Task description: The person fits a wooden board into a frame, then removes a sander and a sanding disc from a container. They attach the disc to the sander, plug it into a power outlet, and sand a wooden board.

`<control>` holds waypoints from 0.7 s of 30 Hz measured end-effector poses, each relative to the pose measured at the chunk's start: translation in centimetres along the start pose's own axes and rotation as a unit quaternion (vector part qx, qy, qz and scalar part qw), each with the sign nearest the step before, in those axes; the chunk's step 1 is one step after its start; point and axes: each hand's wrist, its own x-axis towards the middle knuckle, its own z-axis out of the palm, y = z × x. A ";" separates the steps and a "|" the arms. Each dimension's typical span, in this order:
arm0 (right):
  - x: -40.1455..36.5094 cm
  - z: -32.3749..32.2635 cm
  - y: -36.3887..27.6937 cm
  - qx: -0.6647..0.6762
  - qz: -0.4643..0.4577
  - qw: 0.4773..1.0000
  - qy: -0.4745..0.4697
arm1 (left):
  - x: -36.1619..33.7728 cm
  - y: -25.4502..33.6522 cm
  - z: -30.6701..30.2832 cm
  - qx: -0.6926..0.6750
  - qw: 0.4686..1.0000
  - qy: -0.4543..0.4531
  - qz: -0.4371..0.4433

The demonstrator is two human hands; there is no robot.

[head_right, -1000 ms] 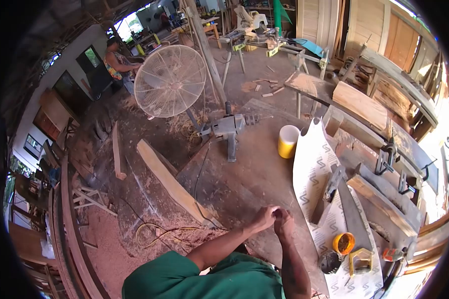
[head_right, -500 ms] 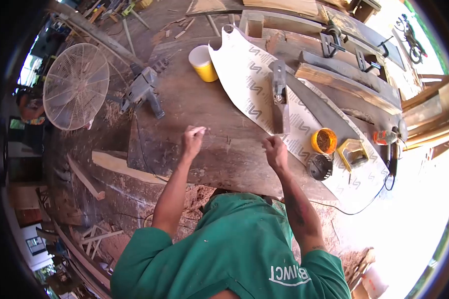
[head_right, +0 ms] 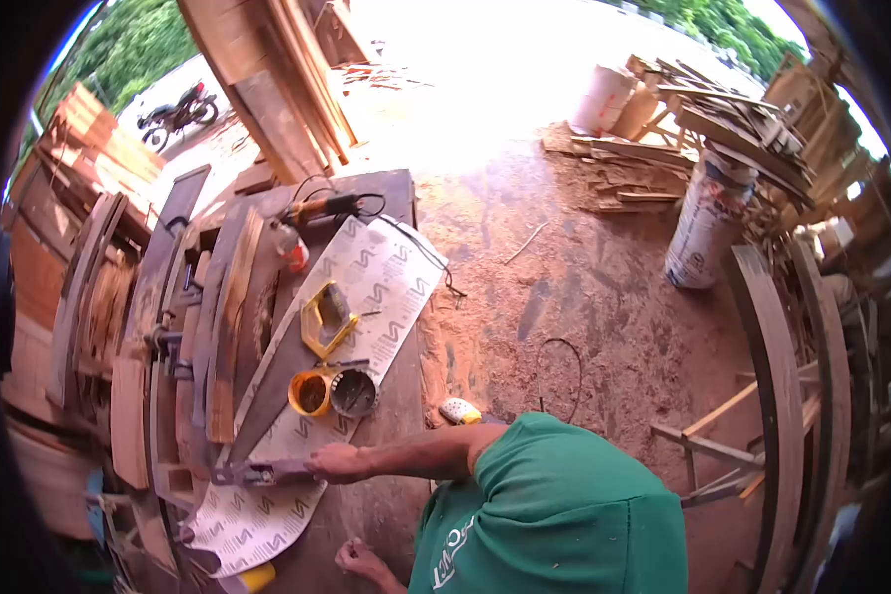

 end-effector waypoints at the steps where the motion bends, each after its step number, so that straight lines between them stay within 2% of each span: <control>1: 0.7 0.0 -0.2 -0.019 -0.012 1.000 0.005 | 0.0 1.7 -1.0 0.062 0.996 -0.044 0.037; 3: 1.5 -1.5 -0.7 -0.032 0.026 0.999 0.030 | 1.0 4.3 -1.7 0.142 0.979 -0.101 0.104; 5: 2.5 -1.0 1.7 -0.065 -0.003 0.994 0.088 | 3.4 6.2 -0.1 0.142 0.970 -0.121 0.156; 6: 2.8 -1.5 2.6 -0.070 0.003 0.995 0.070 | 4.9 7.2 1.3 0.133 0.966 -0.125 0.181; 9: 1.5 -5.0 3.1 -0.118 -0.082 0.984 0.101 | 10.1 11.8 6.4 0.093 0.958 -0.124 0.241; 11: -0.5 -7.5 3.7 -0.100 -0.114 0.986 0.070 | 13.0 16.0 10.1 0.055 0.955 -0.113 0.270; 13: -4.2 -9.5 4.7 -0.104 -0.165 0.977 0.081 | 15.4 20.0 13.8 0.022 0.948 -0.109 0.299; 15: -7.0 -10.3 7.5 -0.075 -0.183 0.980 0.035 | 17.0 24.5 17.3 -0.009 0.936 -0.114 0.334; 18: -13.9 -15.0 7.7 -0.086 -0.087 0.990 0.075 | 17.5 30.7 21.8 -0.052 0.919 -0.125 0.369; 20: -18.8 -16.9 9.3 -0.100 -0.036 0.977 0.186 | 17.0 33.8 23.7 -0.071 0.913 -0.125 0.381; 21: -21.6 -17.3 10.4 -0.126 0.033 0.966 0.225 | 16.6 34.8 24.4 -0.080 0.910 -0.127 0.386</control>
